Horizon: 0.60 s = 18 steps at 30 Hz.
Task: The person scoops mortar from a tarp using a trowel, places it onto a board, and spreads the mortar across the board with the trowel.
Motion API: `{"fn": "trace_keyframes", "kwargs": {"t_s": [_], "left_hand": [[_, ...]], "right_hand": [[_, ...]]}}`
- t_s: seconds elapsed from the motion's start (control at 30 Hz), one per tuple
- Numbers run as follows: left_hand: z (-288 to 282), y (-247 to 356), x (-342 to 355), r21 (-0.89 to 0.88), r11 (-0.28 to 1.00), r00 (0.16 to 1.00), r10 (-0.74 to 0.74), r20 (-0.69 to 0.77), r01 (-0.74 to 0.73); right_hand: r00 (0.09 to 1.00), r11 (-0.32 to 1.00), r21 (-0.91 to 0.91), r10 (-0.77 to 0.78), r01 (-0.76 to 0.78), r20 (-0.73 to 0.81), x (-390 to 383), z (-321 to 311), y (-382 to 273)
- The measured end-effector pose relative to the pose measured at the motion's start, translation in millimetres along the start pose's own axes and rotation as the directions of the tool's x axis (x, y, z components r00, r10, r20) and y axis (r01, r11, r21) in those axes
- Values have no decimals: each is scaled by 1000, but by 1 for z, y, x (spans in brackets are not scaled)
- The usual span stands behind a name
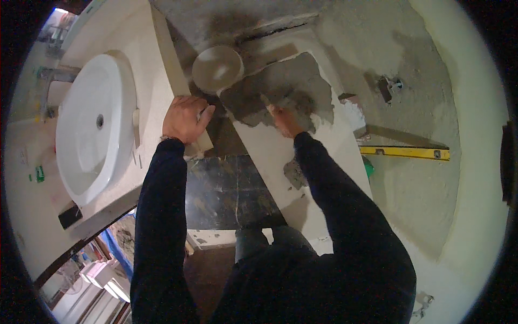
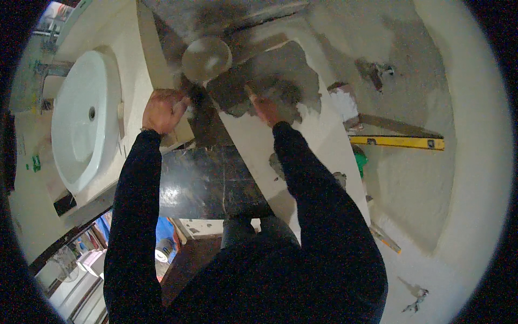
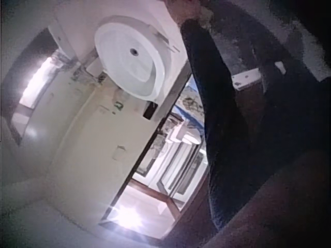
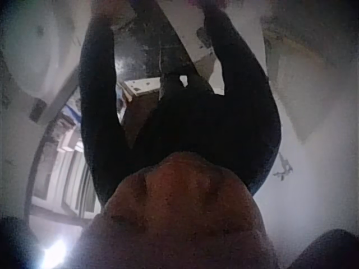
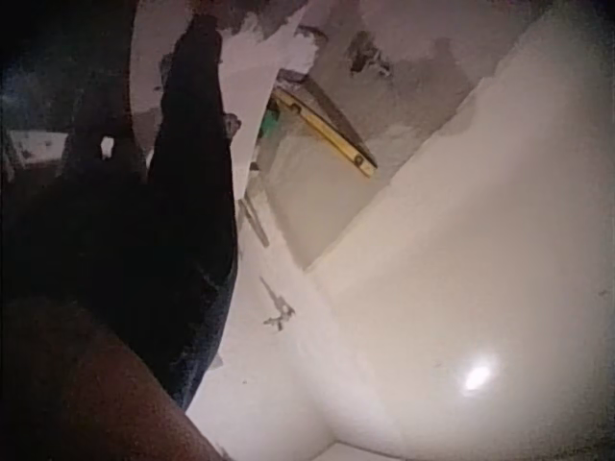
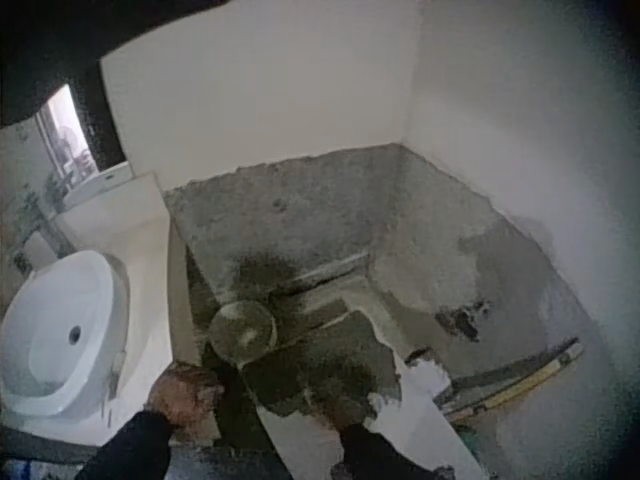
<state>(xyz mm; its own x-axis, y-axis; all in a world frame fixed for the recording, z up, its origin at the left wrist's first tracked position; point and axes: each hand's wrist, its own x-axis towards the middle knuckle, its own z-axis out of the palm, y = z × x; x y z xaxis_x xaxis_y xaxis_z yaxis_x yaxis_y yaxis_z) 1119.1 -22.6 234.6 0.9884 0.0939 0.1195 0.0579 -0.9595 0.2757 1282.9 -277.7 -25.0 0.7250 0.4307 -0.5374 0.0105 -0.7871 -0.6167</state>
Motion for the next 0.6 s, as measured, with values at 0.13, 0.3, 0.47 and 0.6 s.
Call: {"fn": "trace_keyframes", "kwargs": {"t_s": [0.13, 0.3, 0.47, 0.6], "left_hand": [[-3, -17, -14, 22, 1000, 1000, -5, 13, 4], [0, -8, -6, -22, 1000, 1000, -20, 21, 21], [-6, -4, -5, -9, 1000, 1000, -6, 3, 6], [-3, -3, -1, -31, 1000, 1000, 4, 13, -3]], "right_hand": [[951, 791, -585, -293, 181, -102, -9, -57, -11], [952, 772, -626, -94, -116, -291, 2, -146, -1], [884, 884, -427, -33, -192, -467, 20, -160, 4], [870, 944, -318, -90, -81, -485, 38, -159, 27]]}}
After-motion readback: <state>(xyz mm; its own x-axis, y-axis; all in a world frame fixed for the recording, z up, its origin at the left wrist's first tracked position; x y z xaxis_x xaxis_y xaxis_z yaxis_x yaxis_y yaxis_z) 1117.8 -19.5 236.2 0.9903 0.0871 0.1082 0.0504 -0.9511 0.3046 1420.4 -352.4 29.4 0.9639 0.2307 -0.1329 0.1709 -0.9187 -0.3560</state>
